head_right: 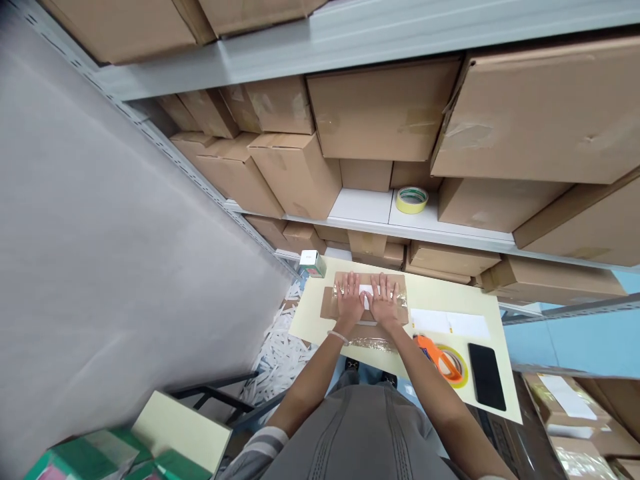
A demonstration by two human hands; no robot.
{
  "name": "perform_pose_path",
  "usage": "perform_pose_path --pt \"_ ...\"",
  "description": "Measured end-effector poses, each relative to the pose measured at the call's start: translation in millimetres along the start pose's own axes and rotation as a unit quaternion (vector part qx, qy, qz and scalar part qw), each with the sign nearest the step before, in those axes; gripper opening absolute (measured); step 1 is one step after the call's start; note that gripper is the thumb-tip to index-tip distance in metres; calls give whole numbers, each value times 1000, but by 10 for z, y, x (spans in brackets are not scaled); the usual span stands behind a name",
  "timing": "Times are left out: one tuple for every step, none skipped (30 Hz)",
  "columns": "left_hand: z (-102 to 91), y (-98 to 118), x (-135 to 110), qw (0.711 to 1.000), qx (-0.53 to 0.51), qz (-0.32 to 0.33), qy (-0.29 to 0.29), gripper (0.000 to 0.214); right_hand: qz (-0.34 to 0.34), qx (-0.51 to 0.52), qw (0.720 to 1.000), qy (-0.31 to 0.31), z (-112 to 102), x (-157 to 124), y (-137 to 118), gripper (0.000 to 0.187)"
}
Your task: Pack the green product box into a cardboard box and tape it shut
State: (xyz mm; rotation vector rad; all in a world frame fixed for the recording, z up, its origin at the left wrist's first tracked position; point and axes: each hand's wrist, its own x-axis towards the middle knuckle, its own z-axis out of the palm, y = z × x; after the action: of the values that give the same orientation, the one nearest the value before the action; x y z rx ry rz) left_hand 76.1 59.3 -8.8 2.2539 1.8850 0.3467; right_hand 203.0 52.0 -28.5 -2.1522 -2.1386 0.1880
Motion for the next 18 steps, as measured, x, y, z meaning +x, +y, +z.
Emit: perform_pose_path --pt "15 -7 2 1000 1 0 0 63 0 2 1000 1 16 4 0 63" --pt "25 -11 8 1000 1 0 0 64 0 6 1000 1 25 11 0 64" --pt "30 -10 16 1000 0 -1 -1 64 0 9 1000 2 28 19 -1 64" --pt "32 -8 25 1000 -4 -2 -1 64 1 13 1000 1 26 26 -2 64" --pt "32 -4 33 1000 -9 -3 0 64 2 19 1000 -2 19 32 -1 64" --pt "30 0 40 1000 -17 -4 0 63 4 24 1000 -6 9 35 0 64" --pt "27 3 45 1000 -27 -5 -1 63 5 31 999 -11 -3 35 2 65" --pt "23 5 46 999 -39 -5 -2 62 6 37 999 -17 -18 34 5 65" --pt "17 7 44 999 -54 -6 -4 61 6 44 999 -22 -34 30 6 65" --pt "9 8 39 997 -70 -6 -5 60 6 50 998 -26 -52 25 5 65" --pt "-1 10 31 996 -88 -7 -5 60 5 56 998 -28 -70 19 0 65" --pt "-12 13 22 994 -107 -6 -4 59 5 62 998 -27 -89 14 -9 65" --pt "-27 18 11 992 -127 -3 0 58 4 69 997 -25 -108 9 -20 65" --pt "-44 24 1 989 -149 1 6 58 3 78 997 -20 -129 4 -32 65" --pt "-64 30 -7 985 -171 7 12 58 -1 89 996 -14 -152 0 -41 66" --pt "-88 31 -12 981 -190 14 17 58 -6 103 995 -7 -176 -5 -41 66" --pt "-116 25 -13 978 -205 17 20 59 -8 119 993 1 -202 -11 -27 67" --pt "-147 6 -12 976 -215 14 21 60 -4 138 990 13 -228 -22 9 69"
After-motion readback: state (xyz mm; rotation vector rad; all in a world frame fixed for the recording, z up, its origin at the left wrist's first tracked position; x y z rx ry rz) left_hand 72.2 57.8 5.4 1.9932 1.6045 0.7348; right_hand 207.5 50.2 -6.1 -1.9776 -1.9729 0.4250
